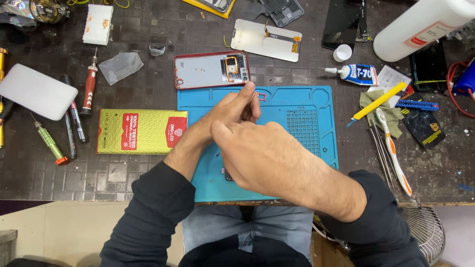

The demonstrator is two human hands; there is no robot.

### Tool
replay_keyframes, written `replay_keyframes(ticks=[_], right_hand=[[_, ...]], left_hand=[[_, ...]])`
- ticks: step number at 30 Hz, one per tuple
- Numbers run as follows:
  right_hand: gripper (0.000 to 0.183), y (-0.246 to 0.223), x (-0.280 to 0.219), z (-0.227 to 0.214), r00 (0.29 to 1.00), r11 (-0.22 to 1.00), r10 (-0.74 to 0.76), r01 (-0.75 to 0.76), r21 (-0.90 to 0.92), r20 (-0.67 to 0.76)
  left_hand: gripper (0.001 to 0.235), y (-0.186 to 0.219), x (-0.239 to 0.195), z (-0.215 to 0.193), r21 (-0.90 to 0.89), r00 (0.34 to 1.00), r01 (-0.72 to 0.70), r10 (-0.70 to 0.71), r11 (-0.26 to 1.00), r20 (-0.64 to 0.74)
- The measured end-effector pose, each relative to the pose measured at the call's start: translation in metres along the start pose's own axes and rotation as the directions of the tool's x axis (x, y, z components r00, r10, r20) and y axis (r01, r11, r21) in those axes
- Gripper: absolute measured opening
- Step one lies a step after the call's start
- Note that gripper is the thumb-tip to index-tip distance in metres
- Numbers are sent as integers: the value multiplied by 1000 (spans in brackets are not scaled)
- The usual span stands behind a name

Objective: The person disassembles a smartphone by removing the back cover and unscrewing internal components. They use a screwdriver to remove screws from the motherboard area and then use tweezers to handle small parts. The person then places a new back cover onto the phone and secures it.

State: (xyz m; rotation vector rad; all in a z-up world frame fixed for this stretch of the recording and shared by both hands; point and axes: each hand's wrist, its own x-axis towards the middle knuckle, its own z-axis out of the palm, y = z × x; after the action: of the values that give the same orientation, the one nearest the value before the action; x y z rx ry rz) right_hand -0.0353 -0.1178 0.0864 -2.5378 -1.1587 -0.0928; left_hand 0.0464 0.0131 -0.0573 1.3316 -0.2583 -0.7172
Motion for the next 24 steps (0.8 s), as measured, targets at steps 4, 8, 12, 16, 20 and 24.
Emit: replay_keyframes(ticks=[4, 8, 12, 16, 20, 24], right_hand=[[35, 1, 6, -3, 957, 975, 188, -155, -162, 219], [35, 1, 8, -6, 956, 978, 187, -158, -139, 227], [29, 3, 5, -3, 982, 992, 126, -121, -40, 140], [50, -1, 6, -4, 890, 951, 288, -223, -215, 353], [41, 0, 1, -9, 969, 987, 150, -134, -92, 197], [37, 0, 4, -8, 948, 979, 191, -163, -126, 256]], left_hand=[[74, -2, -3, 2, 3, 1000, -24, 24, 1000, 2], [74, 0, 0, 0, 7, 999, -26, 26, 1000, 20], [73, -3, 2, -2, -18, 1000, 13, -13, 1000, 9], [73, 0, -4, 1, -14, 1000, 6, -6, 1000, -6], [73, 3, -7, 4, -12, 1000, 17, -18, 1000, -25], [70, 4, -5, 5, -45, 999, 47, -48, 998, -23]])
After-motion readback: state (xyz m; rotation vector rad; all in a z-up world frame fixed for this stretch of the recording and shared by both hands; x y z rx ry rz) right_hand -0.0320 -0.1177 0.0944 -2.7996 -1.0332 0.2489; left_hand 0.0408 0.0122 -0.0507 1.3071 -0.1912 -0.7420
